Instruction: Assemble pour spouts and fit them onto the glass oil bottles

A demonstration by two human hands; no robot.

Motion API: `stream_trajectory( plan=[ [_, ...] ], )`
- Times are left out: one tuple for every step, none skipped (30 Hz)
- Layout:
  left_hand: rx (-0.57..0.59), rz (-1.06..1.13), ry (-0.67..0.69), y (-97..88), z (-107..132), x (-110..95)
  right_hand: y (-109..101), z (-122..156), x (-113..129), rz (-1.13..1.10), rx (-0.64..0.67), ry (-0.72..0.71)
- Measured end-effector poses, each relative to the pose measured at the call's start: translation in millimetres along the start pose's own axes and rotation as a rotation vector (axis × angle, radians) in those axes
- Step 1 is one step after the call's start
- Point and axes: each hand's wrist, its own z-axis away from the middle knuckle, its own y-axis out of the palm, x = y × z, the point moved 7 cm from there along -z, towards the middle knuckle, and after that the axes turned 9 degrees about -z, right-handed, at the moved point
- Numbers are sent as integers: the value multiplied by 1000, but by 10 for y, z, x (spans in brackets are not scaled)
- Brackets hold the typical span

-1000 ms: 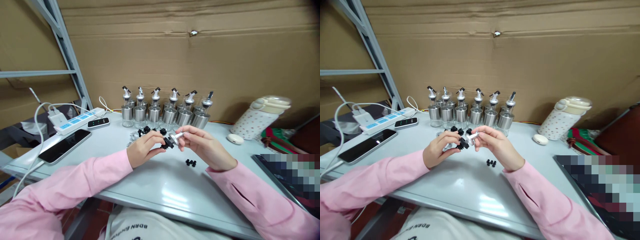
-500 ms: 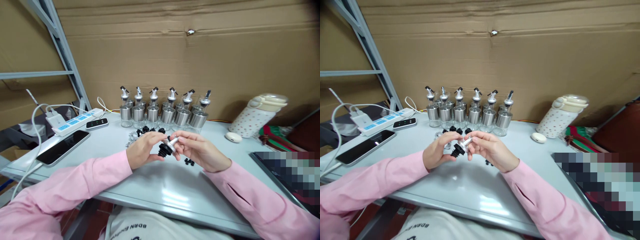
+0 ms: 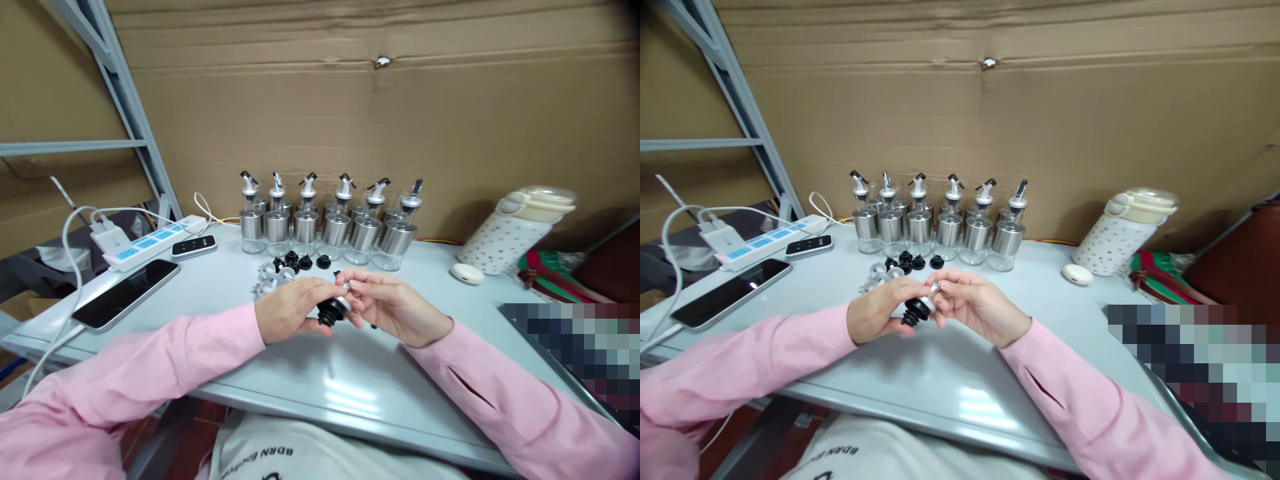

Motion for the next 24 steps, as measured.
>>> stream_trajectory(
  plan=[
    [-2, -3, 6, -3, -6, -9, 2, -1, -3, -5, 3, 6],
    [-5, -5, 13, -7, -12, -20, 3, -2, -9, -9, 7, 13],
    [-9, -8, 23, -12, -17, -31, 6, -2, -17, -11, 10, 21],
    [-14, -11, 31, -17, -20, -41, 8, -2, -23, -12, 11, 27],
    [-18, -13, 37, -20, -22, -49, 11, -2, -29, -11, 13, 30],
    [-20, -15, 40, -22, -23, -53, 14, -1, -31, -11, 12, 29],
    [-19, -14, 36, -20, -22, -51, 19, 0, -31, -10, 12, 26],
    [-14, -12, 29, -15, -20, -47, 23, 1, -31, -11, 11, 24],
    [-8, -9, 21, -9, -17, -41, 27, 2, -31, -11, 9, 22],
    [-2, -5, 14, -2, -14, -36, 30, 3, -32, -11, 8, 22],
    [6, -2, 7, 7, -11, -32, 32, 4, -32, -11, 6, 23],
    [9, -2, 2, 13, -9, -28, 33, 6, -32, -9, 3, 22],
    [8, -6, 0, 15, -8, -28, 32, 7, -31, -6, 0, 22],
    [6, -12, -1, 16, -8, -30, 29, 9, -29, -2, -4, 21],
    [0, -21, 0, 14, -9, -35, 24, 11, -27, 1, -7, 20],
    [-2, -34, 0, 11, -11, -40, 19, 13, -24, 6, -10, 19],
    [-4, -50, -2, 6, -13, -45, 16, 14, -22, 10, -10, 18],
    [-2, -67, -3, 2, -15, -51, 14, 15, -21, 17, -9, 19],
    [3, -85, -6, -2, -17, -55, 13, 14, -24, 26, -8, 21],
    [9, -102, -10, -7, -19, -57, 13, 13, -28, 35, -10, 24],
    [15, -117, -16, -12, -19, -56, 12, 10, -32, 44, -16, 21],
    [20, -127, -27, -17, -18, -49, 9, 7, -35, 51, -30, 14],
    [20, -129, -45, -23, -16, -34, 5, 4, -34, 61, -51, -3],
    [19, -121, -85, -28, -10, -2, 2, 2, -27, 79, -73, -31]
  ],
)
